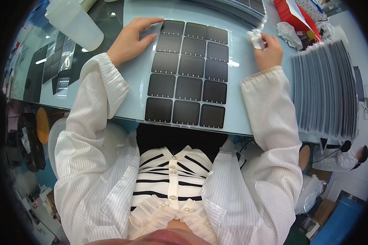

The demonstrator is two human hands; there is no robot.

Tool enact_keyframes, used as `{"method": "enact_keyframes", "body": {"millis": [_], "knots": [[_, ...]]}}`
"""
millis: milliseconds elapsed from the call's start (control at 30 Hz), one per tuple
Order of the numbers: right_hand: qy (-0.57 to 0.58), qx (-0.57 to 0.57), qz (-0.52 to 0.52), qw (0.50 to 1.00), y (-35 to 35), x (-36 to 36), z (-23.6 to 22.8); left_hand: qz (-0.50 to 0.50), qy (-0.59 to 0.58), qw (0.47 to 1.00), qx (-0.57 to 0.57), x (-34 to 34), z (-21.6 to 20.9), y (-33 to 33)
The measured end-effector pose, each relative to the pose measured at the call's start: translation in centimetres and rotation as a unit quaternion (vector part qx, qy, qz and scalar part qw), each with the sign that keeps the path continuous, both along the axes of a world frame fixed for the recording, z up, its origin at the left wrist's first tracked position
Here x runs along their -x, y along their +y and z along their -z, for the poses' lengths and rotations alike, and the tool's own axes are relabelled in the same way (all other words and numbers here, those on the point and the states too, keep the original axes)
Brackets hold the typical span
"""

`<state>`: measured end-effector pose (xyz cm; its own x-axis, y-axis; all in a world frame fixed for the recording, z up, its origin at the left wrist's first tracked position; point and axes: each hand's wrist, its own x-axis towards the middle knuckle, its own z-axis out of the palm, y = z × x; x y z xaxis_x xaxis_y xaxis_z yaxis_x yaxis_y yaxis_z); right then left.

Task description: Inspecting and cleaning grid-patterned electronic components on a production floor.

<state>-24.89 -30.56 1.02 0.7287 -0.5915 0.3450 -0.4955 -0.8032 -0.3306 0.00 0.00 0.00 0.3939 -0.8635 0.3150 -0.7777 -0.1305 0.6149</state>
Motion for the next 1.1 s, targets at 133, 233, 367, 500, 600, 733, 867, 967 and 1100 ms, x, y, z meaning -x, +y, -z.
{"method": "enact_keyframes", "body": {"millis": [133, 233, 367, 500, 600, 733, 867, 967, 1100], "knots": [[-0.045, -0.072, 0.049, 0.995, 1.8, 5.8, -0.5, 0.022, -0.038, 0.999, 0.01, -0.5, 0.5, 0.5], [-0.114, -0.242, -0.001, 0.963, 5.4, 10.3, -2.8, 0.022, -0.051, 0.998, 0.02, -0.2, 0.5, 0.9], [-0.085, -0.627, -0.092, 0.769, 11.6, 14.0, -4.1, 0.029, -0.071, 0.997, 0.023, -0.8, 0.9, 1.0], [-0.084, -0.789, -0.1, 0.601, 16.8, 13.5, -5.3, 0.04, -0.063, 0.997, 0.016, -1.3, 1.1, 0.6], [-0.101, -0.792, -0.076, 0.598, 18.0, 12.6, -5.1, 0.042, -0.061, 0.997, 0.009, -1.5, 1.2, 0.5], [-0.084, -0.77, -0.036, 0.632, 18.2, 11.7, -4.5, 0.033, -0.066, 0.997, 0.023, -1.8, 1.6, 0.5], [-0.098, -0.722, -0.057, 0.682, 18.4, 12.0, -5.5, 0.048, -0.021, 0.998, -0.02, -2.1, 1.2, 0.5], [-0.114, -0.728, -0.079, 0.671, 18.4, 12.0, -4.8, 0.06, -0.022, 0.998, -0.015, -1.9, 0.8, 0.8], [-0.107, -0.743, -0.042, 0.66, 18.4, 11.3, -4.2, 0.026, 0.052, 0.998, 0.005, 0.5, -0.8, 0.4]]}}
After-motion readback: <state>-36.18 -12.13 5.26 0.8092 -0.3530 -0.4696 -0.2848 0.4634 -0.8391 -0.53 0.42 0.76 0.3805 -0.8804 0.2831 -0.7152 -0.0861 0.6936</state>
